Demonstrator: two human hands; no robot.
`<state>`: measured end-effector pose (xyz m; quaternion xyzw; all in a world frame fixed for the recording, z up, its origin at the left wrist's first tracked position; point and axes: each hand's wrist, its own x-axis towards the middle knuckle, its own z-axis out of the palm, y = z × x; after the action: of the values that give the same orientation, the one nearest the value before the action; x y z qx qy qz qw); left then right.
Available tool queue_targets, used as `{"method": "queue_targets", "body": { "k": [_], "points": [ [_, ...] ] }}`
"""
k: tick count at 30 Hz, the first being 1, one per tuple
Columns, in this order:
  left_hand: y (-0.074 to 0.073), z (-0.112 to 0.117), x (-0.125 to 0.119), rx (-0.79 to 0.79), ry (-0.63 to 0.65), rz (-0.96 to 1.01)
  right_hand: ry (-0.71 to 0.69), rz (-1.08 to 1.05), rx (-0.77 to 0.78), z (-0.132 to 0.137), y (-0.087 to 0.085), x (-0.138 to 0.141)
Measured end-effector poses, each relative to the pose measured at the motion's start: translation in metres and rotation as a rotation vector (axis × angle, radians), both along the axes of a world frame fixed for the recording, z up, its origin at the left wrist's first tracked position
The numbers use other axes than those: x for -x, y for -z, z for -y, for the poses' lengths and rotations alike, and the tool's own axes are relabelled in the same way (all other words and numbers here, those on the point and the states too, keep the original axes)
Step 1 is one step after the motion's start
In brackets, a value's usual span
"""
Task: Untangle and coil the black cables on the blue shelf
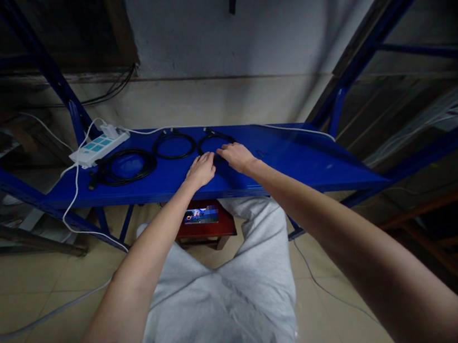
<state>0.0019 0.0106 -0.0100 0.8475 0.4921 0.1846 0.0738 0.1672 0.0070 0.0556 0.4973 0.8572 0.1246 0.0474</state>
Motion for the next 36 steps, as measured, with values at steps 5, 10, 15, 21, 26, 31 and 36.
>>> {"method": "queue_targets", "body": {
  "k": [5, 10, 15, 21, 26, 31, 36],
  "points": [
    [-0.002, 0.003, 0.000, -0.007, 0.004, 0.001, 0.002, -0.009, -0.024, 0.001, -0.001, -0.006],
    [-0.005, 0.005, 0.000, -0.010, 0.001, 0.007, 0.046, -0.043, -0.018, 0.003, -0.002, -0.006],
    [-0.003, 0.003, 0.000, -0.008, -0.001, 0.002, 0.101, -0.069, -0.045, 0.003, 0.000, -0.001],
    [-0.001, 0.001, 0.000, 0.010, 0.006, 0.006, 0.147, -0.103, -0.005, 0.002, 0.000, 0.005],
    [0.001, -0.001, 0.001, -0.008, 0.007, 0.000, 0.207, -0.125, 0.014, 0.002, -0.005, 0.010],
    [0.000, 0.000, 0.001, -0.006, 0.010, 0.004, 0.303, -0.168, 0.055, -0.004, -0.007, 0.008],
    [-0.002, 0.002, 0.000, -0.010, 0.009, 0.007, 0.426, -0.261, 0.110, -0.013, -0.005, 0.002]
  ]
}}
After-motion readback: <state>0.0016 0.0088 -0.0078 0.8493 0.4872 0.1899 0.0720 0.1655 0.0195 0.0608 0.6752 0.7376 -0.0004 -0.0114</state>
